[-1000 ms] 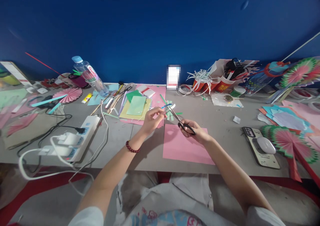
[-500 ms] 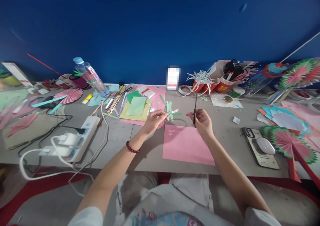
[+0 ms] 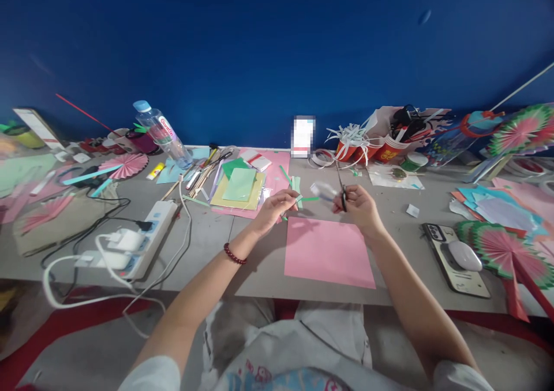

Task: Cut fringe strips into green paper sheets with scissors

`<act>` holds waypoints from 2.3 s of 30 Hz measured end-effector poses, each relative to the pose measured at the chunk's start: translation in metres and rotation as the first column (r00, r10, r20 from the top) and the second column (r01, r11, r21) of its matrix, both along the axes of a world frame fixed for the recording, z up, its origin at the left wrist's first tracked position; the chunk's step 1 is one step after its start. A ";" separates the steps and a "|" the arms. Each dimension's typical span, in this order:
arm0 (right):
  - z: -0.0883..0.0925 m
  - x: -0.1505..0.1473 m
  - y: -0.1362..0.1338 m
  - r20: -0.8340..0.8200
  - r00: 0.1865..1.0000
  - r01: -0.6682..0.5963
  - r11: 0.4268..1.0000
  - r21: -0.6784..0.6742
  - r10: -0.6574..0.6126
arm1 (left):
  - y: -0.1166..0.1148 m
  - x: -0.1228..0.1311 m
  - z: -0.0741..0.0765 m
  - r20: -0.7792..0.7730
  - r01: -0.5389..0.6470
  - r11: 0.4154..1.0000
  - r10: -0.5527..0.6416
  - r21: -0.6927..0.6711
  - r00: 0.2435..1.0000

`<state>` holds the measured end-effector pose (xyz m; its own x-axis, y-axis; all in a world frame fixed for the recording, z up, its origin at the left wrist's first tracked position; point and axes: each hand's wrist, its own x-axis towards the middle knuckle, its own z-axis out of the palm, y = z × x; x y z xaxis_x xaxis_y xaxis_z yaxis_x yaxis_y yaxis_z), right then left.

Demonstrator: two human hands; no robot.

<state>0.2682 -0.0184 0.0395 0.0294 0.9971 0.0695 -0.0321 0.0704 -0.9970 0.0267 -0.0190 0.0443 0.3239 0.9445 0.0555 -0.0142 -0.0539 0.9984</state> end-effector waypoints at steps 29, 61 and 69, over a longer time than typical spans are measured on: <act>-0.057 0.001 -0.008 0.525 0.849 -0.004 0.993 0.117 -0.058 | -0.003 0.019 -0.037 -0.797 0.513 0.691 0.156 0.510 0.583; -0.038 -0.010 0.073 0.897 0.442 -0.224 0.965 0.132 -0.020 | -0.004 0.007 -0.014 -0.635 0.157 0.904 0.147 0.397 0.759; -0.002 -0.040 0.019 0.464 0.840 -0.294 0.955 -0.043 0.280 | -0.001 0.007 -0.005 -0.244 0.047 0.996 -0.026 0.079 0.969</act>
<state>0.2283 0.0003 0.0374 -0.3000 0.9534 0.0320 0.4062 0.1580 -0.9000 0.0340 -0.0203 0.0397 0.3718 0.9270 0.0492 0.2247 -0.1413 0.9641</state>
